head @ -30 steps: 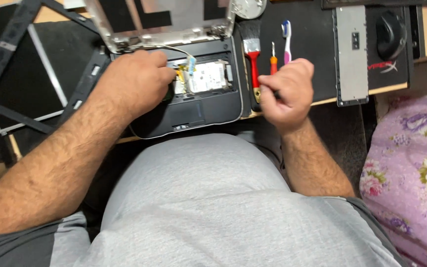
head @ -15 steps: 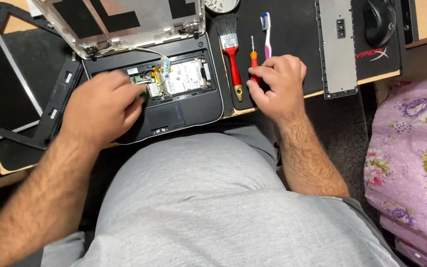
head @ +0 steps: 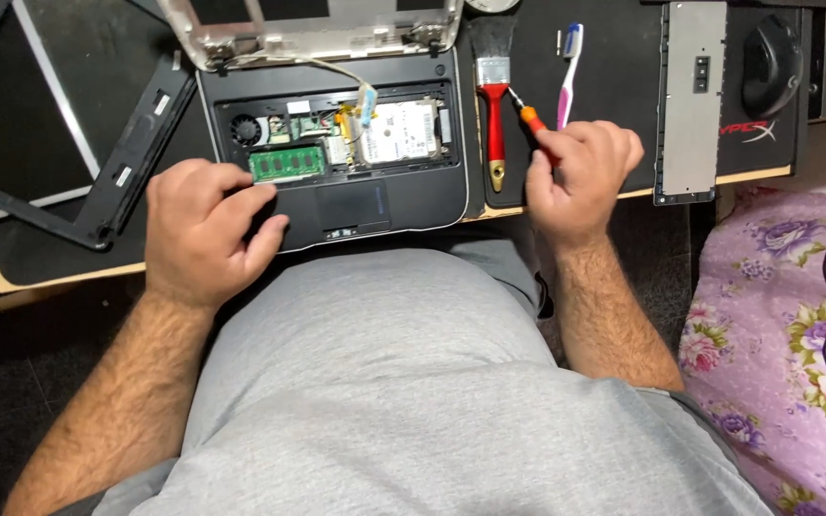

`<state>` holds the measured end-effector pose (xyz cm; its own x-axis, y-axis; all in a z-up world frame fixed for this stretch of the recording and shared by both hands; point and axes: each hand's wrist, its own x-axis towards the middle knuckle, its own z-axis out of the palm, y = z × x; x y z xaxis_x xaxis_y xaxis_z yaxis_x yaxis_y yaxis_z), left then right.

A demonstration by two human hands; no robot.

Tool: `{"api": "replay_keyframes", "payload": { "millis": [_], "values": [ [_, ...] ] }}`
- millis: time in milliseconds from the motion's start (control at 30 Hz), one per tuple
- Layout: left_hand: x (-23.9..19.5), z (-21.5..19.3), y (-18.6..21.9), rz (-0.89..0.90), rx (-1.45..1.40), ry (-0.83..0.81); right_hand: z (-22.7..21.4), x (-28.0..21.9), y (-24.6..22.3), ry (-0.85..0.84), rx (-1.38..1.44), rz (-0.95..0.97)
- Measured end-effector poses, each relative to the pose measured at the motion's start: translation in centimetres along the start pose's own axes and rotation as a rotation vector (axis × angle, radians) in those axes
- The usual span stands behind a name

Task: The person is lying on a bed and repairing a laptop. They use a screwdriver to remove screws, disconnect cables, and install a hard drive into the laptop's internal bay.

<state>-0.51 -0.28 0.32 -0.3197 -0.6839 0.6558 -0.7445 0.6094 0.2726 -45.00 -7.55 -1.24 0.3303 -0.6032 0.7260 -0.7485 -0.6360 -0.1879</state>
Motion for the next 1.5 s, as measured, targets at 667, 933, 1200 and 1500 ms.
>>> {"api": "replay_keyframes", "payload": {
  "millis": [667, 933, 1200, 1500],
  "values": [
    [1.5, -2.9, 1.4, 0.003, 0.044, -0.159, -0.1, 0.0, 0.7, 0.522, 0.625, 0.682],
    [1.5, -2.9, 1.4, 0.014, 0.062, -0.192, 0.9, 2.7, -1.7, 0.277, 0.621, 0.384],
    [2.9, -2.8, 1.9, 0.047, 0.05, -0.176, -0.8, 2.2, -1.1, -0.221, 0.088, 0.155],
    [1.7, -2.0, 1.8, 0.028, 0.116, -0.21, -3.1, 1.8, 0.8, -0.24, -0.073, 0.259]
  ]
}}
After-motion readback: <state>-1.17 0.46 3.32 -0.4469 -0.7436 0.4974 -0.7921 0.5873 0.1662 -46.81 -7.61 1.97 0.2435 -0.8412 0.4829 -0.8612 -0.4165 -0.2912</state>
